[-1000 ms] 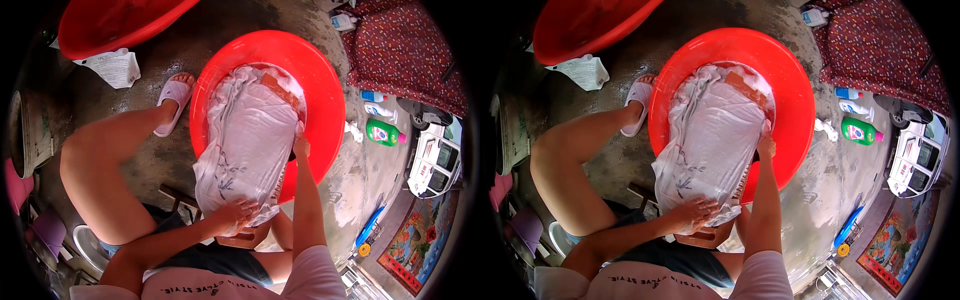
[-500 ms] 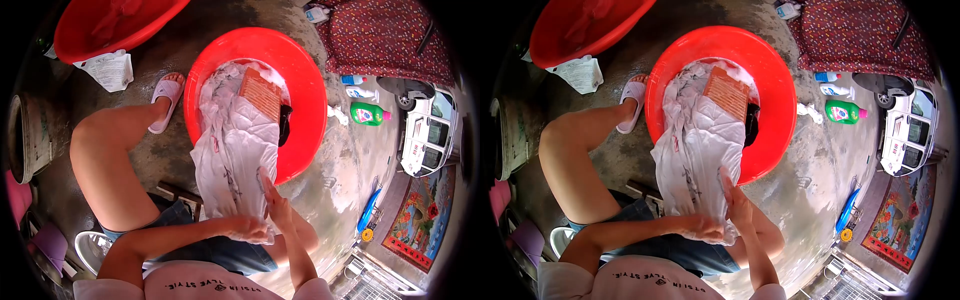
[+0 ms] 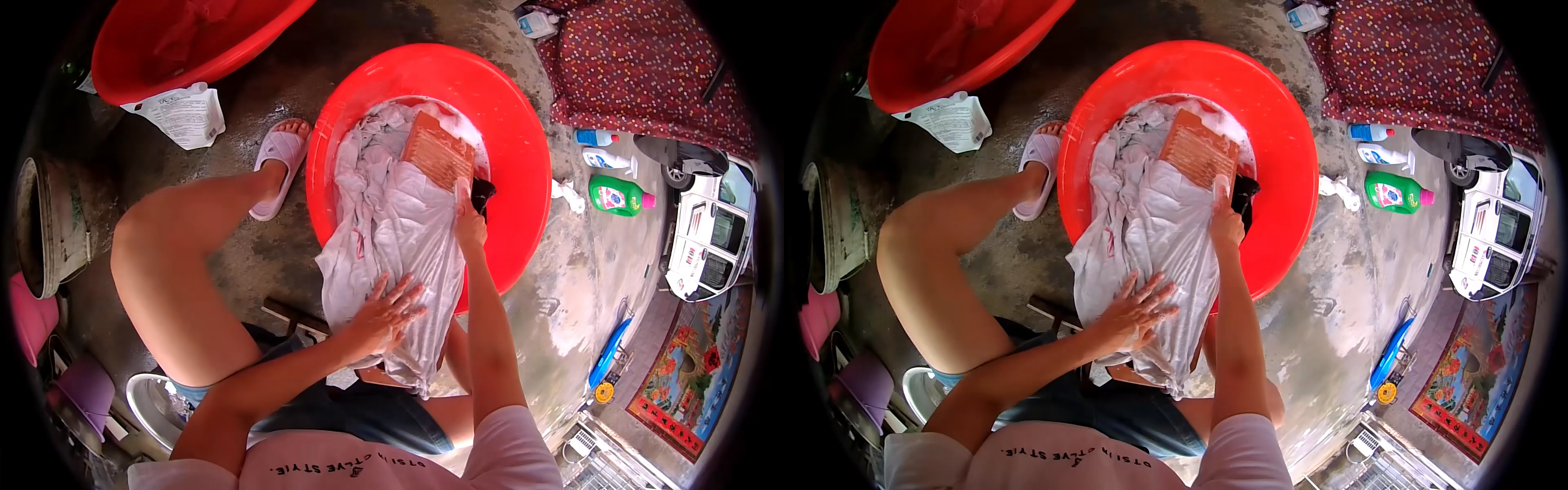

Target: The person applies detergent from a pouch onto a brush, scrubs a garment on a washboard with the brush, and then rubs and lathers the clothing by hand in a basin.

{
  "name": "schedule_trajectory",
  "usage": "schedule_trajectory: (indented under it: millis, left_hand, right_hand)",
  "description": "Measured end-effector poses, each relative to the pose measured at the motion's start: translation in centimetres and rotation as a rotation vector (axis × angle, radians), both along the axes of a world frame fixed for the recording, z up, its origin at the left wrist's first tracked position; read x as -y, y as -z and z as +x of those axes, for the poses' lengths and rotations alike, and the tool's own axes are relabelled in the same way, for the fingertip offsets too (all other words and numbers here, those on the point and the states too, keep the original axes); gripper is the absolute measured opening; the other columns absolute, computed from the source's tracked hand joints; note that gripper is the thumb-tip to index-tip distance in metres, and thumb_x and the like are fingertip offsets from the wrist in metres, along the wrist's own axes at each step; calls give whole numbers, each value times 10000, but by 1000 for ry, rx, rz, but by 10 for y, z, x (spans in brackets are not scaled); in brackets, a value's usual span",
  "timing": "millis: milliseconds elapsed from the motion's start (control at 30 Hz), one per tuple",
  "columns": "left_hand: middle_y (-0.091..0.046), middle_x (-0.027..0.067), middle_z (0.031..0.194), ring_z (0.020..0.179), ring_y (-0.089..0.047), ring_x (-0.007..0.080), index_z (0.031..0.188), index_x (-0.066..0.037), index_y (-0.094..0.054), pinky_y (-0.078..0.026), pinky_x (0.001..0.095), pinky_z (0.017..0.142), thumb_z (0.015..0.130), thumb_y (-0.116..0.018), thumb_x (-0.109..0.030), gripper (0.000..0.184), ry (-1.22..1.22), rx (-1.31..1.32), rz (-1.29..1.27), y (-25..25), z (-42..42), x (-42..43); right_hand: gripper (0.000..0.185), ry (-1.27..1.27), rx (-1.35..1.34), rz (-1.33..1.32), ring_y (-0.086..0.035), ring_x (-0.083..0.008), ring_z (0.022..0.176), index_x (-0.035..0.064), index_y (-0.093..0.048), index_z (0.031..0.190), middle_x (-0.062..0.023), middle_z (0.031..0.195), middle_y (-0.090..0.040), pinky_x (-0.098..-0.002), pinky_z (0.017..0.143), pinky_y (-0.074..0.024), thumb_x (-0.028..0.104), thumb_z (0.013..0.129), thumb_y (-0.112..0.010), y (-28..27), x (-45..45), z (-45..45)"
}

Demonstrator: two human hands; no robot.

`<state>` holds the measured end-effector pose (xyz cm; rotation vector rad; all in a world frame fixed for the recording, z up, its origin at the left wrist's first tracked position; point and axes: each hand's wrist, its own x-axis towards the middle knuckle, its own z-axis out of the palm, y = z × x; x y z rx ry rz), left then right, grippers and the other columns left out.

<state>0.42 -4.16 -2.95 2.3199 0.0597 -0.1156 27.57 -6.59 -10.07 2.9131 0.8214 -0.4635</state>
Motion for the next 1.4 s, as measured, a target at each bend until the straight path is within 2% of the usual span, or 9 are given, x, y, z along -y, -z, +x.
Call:
schedule_trajectory:
  millis: [267, 433, 567, 700, 800, 1167, 1267, 1333, 1400]
  left_hand:
    - [-190, 74, 1433, 1332, -105, 295, 1260, -261, -437, -94, 605, 997, 715, -604, -282, 570, 32, -29, -2, -5, 1, -1]
    - [-230, 54, 1418, 1328, -117, 296, 1207, -259, -501, -97, 608, 998, 703, -613, -274, 516, 25, -19, -42, -7, 3, -3]
    - [-256, 47, 1404, 1324, -136, 291, 1157, -249, -543, -104, 606, 998, 692, -619, -266, 471, 20, 27, -37, -4, 1, -2]
    - [-292, 64, 1378, 1295, -218, 280, 1143, -215, -534, -133, 598, 992, 686, -631, -255, 468, 24, 70, -46, -6, 2, -5]
    - [-366, 87, 1307, 1243, -298, 278, 1149, -168, -508, -198, 526, 1000, 719, -618, -255, 452, -120, -45, -105, -10, 17, -9]
    - [-585, 56, 824, 748, -555, 155, 961, -38, -558, -459, 295, 677, 800, -573, -449, 442, -888, -291, -986, 57, 135, -114]
    - [-564, 60, 644, 517, -516, 114, 742, 2, -580, -427, 296, 466, 777, -575, -517, 520, -816, -566, -1058, -1, 160, -130]
    - [-571, 74, 686, 551, -539, 153, 796, -15, -569, -442, 311, 476, 784, -597, -370, 357, -15, -186, -833, 6, 131, -145]
    - [-564, 74, 736, 628, -542, 165, 859, -33, -577, -438, 299, 552, 805, -552, -247, 222, -21, 128, -756, 6, 117, -130]
  right_hand:
    - [478, -228, -241, 258, -583, -405, 727, 310, -377, 1289, -225, 892, -595, -487, 607, -457, 124, 852, -430, -88, 61, -108]
    - [467, -78, -118, -54, -592, -403, 810, 339, -270, 1317, -222, 878, -606, -494, 703, -466, 305, 871, -406, -8, -22, -10]
    - [583, 155, -116, 112, -544, -465, 886, 83, -439, 1153, -299, 896, -574, -531, 772, -438, 563, 830, -374, 39, -22, 45]
    - [533, 329, -566, 49, -510, -183, 526, 37, -562, 924, -106, 643, -545, -345, 473, -397, 535, 737, -592, 41, 34, 72]
    - [459, 545, -806, 307, -566, -201, 602, 24, -632, 867, -77, 639, -584, -327, 541, -424, 455, 711, -655, 27, 62, 63]
    - [248, -336, -284, 480, -587, -275, 620, 46, -547, 861, -140, 688, -582, -385, 555, -426, 263, 768, -621, -171, 40, -11]
    - [266, -548, -312, 523, -593, -312, 614, 67, -536, 897, -145, 696, -596, -403, 540, -460, 260, 747, -639, -205, 32, -62]
    - [270, -561, -385, 528, -593, -319, 604, 70, -532, 911, -147, 682, -592, -393, 538, -473, 266, 757, -635, -228, 15, -90]
    - [269, -502, -521, 668, -592, -340, 617, 58, -525, 931, -158, 685, -591, -388, 553, -480, 272, 791, -608, -244, -8, -109]
